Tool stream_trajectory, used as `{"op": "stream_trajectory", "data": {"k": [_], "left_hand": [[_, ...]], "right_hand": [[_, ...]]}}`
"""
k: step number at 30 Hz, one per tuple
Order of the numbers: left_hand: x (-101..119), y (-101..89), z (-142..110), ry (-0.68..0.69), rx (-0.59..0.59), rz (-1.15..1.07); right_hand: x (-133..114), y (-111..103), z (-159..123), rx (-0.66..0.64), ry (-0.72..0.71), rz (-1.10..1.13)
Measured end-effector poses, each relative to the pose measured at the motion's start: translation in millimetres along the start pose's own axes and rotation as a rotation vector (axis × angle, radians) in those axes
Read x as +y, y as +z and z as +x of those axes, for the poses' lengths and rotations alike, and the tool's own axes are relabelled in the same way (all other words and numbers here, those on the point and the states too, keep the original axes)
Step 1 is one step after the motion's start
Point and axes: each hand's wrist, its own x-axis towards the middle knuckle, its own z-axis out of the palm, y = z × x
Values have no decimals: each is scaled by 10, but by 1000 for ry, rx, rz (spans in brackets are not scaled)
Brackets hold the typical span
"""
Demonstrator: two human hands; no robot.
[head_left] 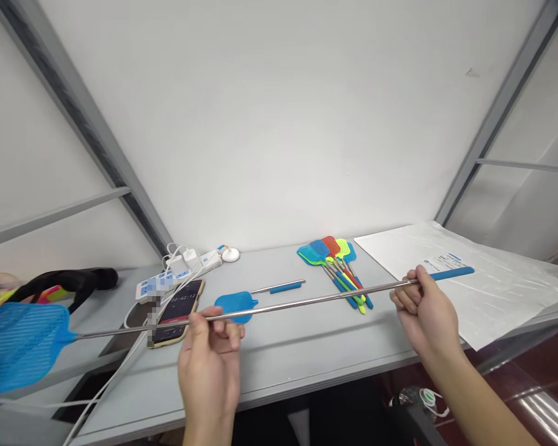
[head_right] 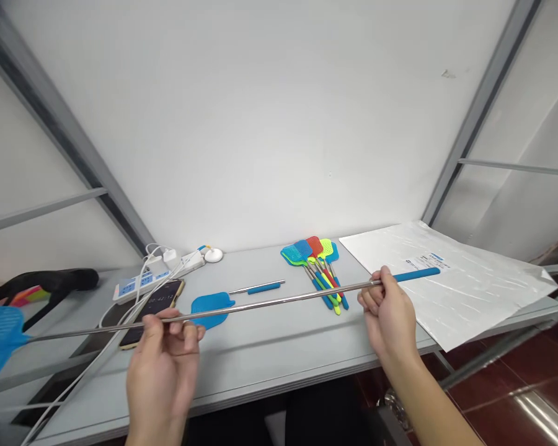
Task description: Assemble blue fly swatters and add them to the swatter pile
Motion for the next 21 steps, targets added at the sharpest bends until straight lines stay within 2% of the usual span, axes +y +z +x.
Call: {"op": "stream_trajectory", "data": {"k": [3, 7, 11, 13, 16, 19, 21], "left_hand": [[-68, 69, -91, -23, -95, -18], [-174, 270, -170, -110, -234, -22], [-357, 475, -298, -147, -273, -85], [-482, 549, -429, -218, -336, -76], [-624, 644, -666, -298, -420, -13], [-624, 717, -802, -290, -523, 81], [-571, 724, -783, -289, -583, 141]], "right_hand": [[-112, 7, 83, 0, -73, 77], [-360, -79, 203, 62, -193, 126], [-505, -85, 184, 111, -248, 150], [-419, -19, 58, 138, -272, 169], [-101, 95, -226, 174, -271, 210], [217, 115, -451, 125, -96, 220], [310, 63, -501, 119, 23, 207]]}}
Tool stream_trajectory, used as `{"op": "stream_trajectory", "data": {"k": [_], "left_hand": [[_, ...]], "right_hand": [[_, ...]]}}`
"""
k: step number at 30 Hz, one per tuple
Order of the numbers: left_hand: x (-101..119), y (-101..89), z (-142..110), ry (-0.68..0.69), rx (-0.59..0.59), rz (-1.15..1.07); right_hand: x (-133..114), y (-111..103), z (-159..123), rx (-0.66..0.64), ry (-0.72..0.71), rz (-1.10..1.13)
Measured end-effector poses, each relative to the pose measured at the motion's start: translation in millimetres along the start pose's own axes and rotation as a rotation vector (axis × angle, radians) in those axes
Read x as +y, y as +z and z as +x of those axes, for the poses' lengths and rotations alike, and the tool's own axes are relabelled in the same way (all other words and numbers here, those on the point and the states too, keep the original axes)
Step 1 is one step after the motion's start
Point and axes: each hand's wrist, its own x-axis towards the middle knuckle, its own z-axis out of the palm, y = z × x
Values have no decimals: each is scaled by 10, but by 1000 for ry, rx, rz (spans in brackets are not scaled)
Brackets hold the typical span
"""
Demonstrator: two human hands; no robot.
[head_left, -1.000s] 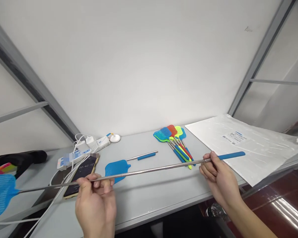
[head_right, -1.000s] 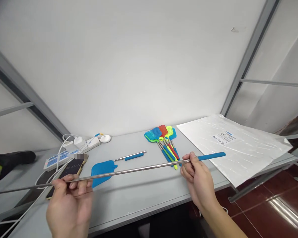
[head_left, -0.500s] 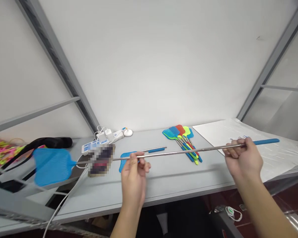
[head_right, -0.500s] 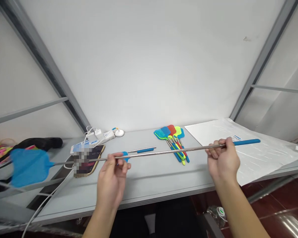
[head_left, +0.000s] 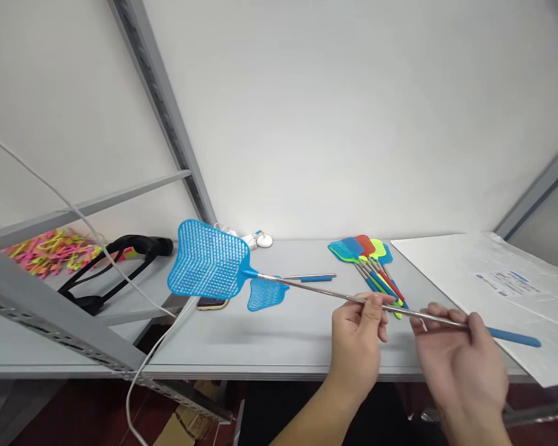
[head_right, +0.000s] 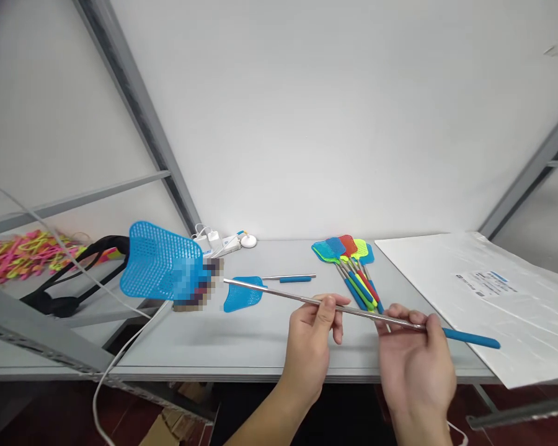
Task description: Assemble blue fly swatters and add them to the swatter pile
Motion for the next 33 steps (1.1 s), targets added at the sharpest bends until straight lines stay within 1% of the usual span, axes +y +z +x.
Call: {"op": "stream_trajectory", "data": {"k": [2, 4, 5, 7, 9, 11, 13, 14, 15, 17, 18, 20, 21, 22, 23, 25, 27, 29, 30, 31, 32, 33], "left_hand": [[57, -97, 31, -17, -27, 37], [92, -262, 65, 9, 17, -9], [103, -360, 78, 46, 72, -69], [129, -564, 95, 138, 223, -234], [173, -761, 108, 203, 392, -391], [233, -941, 131, 253, 572, -492], [292, -1099, 174, 322, 739, -503], [313, -1166, 203, 351, 802, -475], [327, -1221, 236, 367, 843, -438], [317, -1282, 302, 363, 884, -372], [291, -1281, 330, 356, 906, -348], [197, -1207, 362, 317, 968, -290], [136, -1139, 362, 292, 1001, -261], [71, -1060, 352, 225, 1022, -221], [10, -978, 332, 146, 1000, -227], [-85, -840, 279, 100, 978, -291], [-143, -761, 224, 117, 984, -327], [-193, -718, 175, 105, 1014, -324], [-224, -696, 152, 76, 1032, -311], [-257, -669, 129, 31, 1044, -295], [-288, -641, 109, -18, 1041, -279], [-307, -615, 96, -48, 1014, -286]], "right_hand": [[-22, -66, 41, 20, 48, -22], [-88, -109, 129, 59, 19, -20], [-116, -124, 180, 79, -6, -12], [-135, -150, 280, 103, -32, -6], [-97, -188, 375, 101, -10, -29], [-21, -241, 474, 99, 34, -76], [65, -297, 580, 104, 34, -145], [106, -318, 629, 100, 14, -180], [147, -330, 670, 92, -13, -211], [233, -312, 702, 62, -67, -237], [282, -276, 682, 45, -83, -234], [401, -154, 564, 16, -67, -245], [470, -72, 475, 1, -37, -255], [542, 16, 378, -15, 26, -299], [611, 103, 281, -42, 110, -321], [728, 244, 124, -51, 160, -308], [808, 316, 28, -50, 154, -300], [874, 325, -39, -81, 133, -282], [912, 318, -77, -126, 146, -273], [954, 311, -125, -190, 193, -270], [999, 310, -180, -268, 274, -271], [1044, 314, -239, -340, 378, -279]]}}
